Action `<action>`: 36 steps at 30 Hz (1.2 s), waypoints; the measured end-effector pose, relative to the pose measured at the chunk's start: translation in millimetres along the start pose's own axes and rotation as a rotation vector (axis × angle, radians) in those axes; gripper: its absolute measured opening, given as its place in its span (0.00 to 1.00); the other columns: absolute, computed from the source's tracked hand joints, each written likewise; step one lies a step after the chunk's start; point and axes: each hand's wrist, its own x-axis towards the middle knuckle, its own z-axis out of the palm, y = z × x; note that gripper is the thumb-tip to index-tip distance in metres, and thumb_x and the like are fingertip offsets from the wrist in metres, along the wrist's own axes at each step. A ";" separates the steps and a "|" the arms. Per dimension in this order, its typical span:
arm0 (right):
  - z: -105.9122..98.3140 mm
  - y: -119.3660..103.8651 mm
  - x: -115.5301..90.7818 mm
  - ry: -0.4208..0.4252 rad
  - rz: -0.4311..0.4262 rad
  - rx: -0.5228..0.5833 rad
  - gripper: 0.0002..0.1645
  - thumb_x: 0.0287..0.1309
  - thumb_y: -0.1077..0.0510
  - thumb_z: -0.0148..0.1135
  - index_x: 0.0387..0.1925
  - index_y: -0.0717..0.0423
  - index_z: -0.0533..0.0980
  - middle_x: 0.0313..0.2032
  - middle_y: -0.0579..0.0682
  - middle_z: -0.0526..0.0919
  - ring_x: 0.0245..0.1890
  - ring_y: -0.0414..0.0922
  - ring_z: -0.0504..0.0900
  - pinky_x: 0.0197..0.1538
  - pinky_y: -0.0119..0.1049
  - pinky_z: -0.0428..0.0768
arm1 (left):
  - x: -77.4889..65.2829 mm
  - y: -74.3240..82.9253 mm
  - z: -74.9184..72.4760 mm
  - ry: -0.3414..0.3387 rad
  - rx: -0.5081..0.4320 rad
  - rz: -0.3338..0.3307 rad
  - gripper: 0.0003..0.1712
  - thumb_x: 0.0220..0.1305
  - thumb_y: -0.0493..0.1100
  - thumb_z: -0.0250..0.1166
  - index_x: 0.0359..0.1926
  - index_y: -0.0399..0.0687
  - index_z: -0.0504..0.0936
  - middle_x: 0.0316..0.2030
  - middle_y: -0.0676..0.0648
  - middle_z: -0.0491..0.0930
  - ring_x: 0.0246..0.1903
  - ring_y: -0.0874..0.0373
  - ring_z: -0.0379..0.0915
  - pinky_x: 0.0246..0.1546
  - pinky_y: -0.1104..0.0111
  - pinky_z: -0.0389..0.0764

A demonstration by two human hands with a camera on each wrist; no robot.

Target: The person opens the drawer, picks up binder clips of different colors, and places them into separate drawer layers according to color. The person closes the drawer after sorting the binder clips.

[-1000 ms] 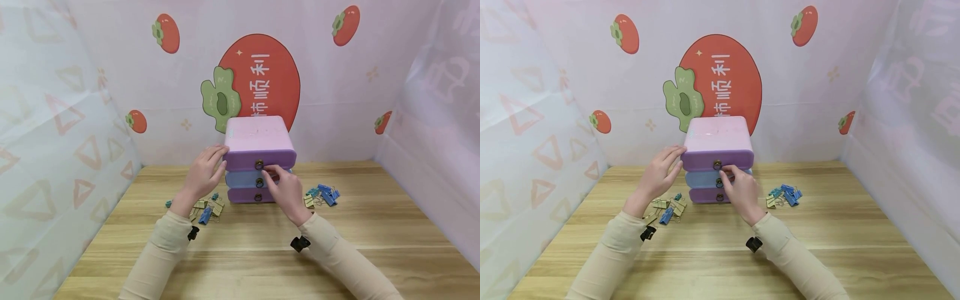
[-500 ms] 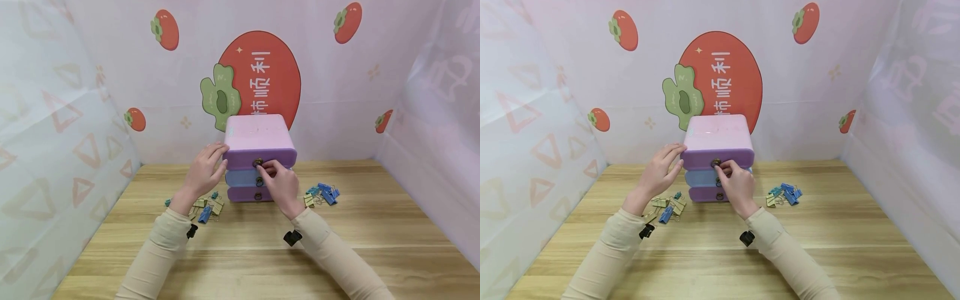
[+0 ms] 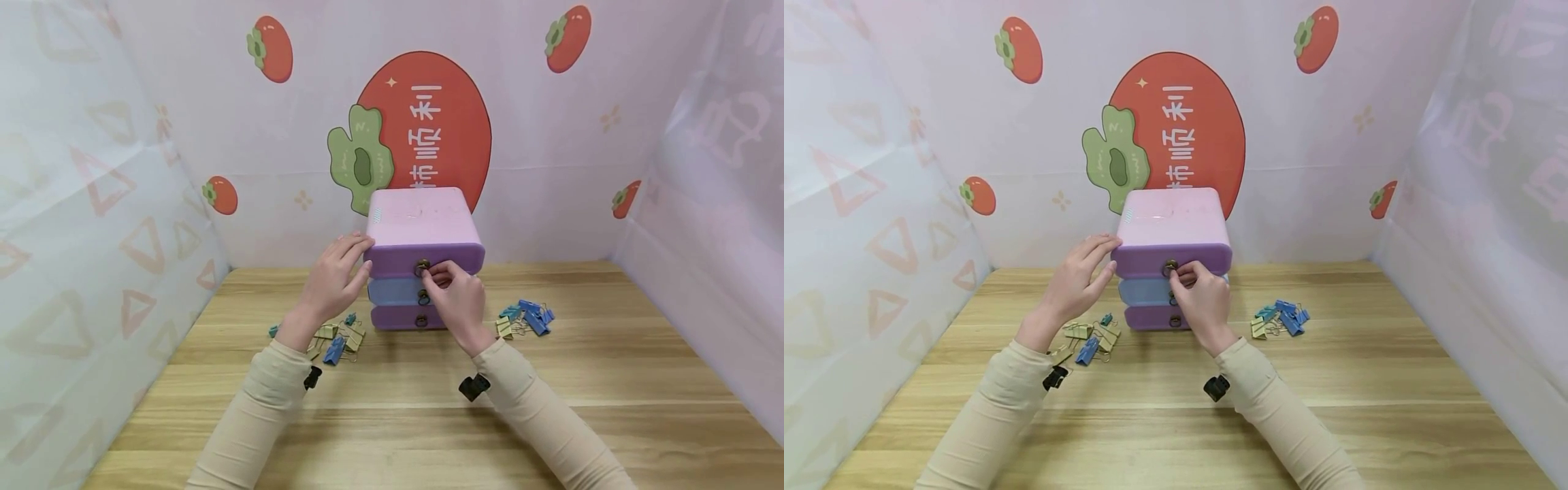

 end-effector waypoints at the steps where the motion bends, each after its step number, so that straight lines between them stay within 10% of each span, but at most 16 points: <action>1: -0.1 -0.1 0.0 -0.001 0.003 0.008 0.09 0.48 0.47 0.61 0.23 0.46 0.78 0.18 0.39 0.81 0.16 0.30 0.76 0.20 0.26 0.72 | 0.1 -0.2 -0.1 -0.001 -0.002 0.000 0.23 0.64 0.49 0.46 0.54 0.43 0.72 0.53 0.46 0.72 0.58 0.52 0.62 0.65 0.64 0.54; 36: -18.5 -11.9 -11.0 -0.103 0.049 0.137 0.04 0.46 0.54 0.60 0.23 0.47 0.74 0.19 0.38 0.79 0.18 0.30 0.77 0.23 0.23 0.77 | -1.7 0.8 -3.7 -0.038 0.000 0.002 0.25 0.65 0.53 0.44 0.57 0.45 0.70 0.56 0.46 0.70 0.59 0.52 0.61 0.64 0.60 0.56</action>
